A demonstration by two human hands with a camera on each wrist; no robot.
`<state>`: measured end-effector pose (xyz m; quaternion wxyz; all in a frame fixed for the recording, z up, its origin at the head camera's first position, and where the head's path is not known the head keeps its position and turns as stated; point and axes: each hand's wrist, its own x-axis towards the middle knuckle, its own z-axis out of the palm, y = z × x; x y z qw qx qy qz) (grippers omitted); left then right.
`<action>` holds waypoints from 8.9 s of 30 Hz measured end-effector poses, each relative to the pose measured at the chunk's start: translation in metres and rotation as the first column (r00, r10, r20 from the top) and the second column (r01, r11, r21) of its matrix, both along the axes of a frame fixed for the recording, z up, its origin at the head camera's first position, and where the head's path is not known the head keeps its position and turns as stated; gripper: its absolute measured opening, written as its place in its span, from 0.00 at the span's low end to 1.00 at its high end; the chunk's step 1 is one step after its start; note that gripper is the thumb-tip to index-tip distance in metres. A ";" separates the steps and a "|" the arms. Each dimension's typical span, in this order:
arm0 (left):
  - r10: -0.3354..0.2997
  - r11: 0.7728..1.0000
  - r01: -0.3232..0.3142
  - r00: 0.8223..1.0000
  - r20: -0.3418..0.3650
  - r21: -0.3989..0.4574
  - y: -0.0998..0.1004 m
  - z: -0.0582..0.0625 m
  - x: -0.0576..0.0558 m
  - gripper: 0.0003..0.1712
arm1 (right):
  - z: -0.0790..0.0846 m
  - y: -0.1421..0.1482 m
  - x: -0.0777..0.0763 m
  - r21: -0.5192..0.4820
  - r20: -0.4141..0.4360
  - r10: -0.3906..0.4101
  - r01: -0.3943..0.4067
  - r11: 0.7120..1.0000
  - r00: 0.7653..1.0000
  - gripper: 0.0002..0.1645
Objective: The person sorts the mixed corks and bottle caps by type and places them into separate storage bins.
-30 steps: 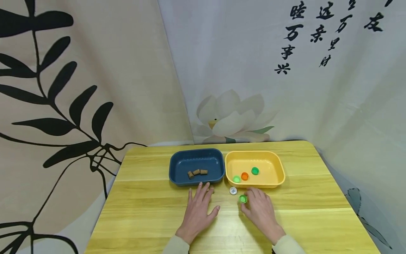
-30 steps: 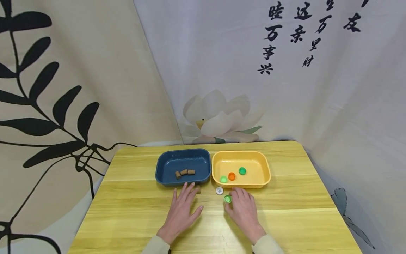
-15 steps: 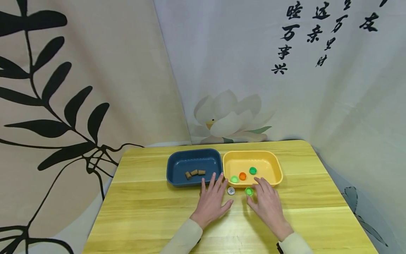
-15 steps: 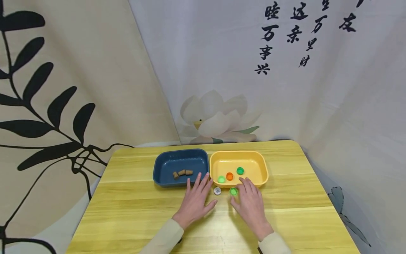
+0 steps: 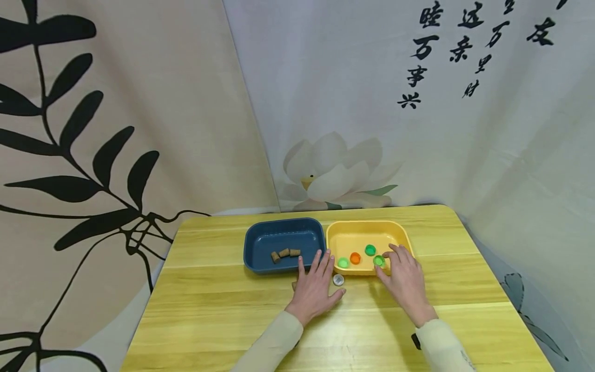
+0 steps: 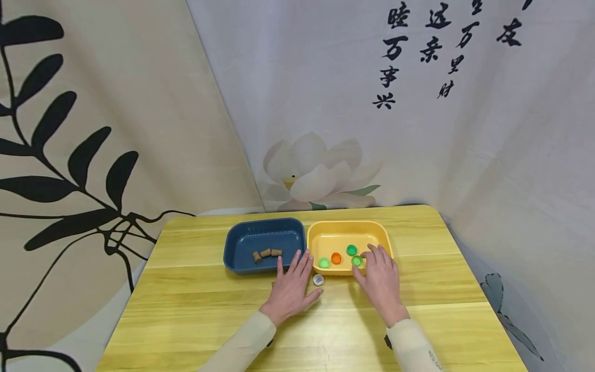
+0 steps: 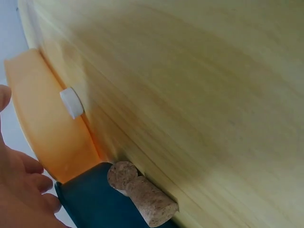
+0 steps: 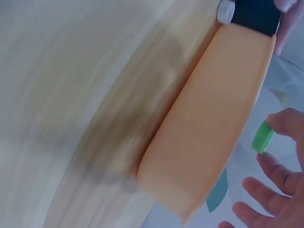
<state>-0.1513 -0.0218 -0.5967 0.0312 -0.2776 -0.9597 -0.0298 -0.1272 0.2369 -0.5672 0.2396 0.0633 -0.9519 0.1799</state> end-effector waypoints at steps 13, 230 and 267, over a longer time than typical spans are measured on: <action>0.000 1.000 0.000 1.000 -0.006 -0.013 0.001 -0.002 -0.001 0.53 | -0.004 0.011 -0.027 0.013 0.223 -0.077 0.076 0.997 0.972 0.23; 0.035 0.997 -0.035 0.999 -0.007 0.072 0.004 -0.005 0.012 0.50 | 0.003 -0.034 -0.066 0.075 0.308 0.037 -0.063 0.995 0.951 0.30; 0.114 0.955 -0.067 0.983 -0.147 0.289 -0.107 -0.003 0.049 0.38 | -0.012 -0.121 -0.034 0.116 0.242 0.158 -0.190 0.975 0.957 0.43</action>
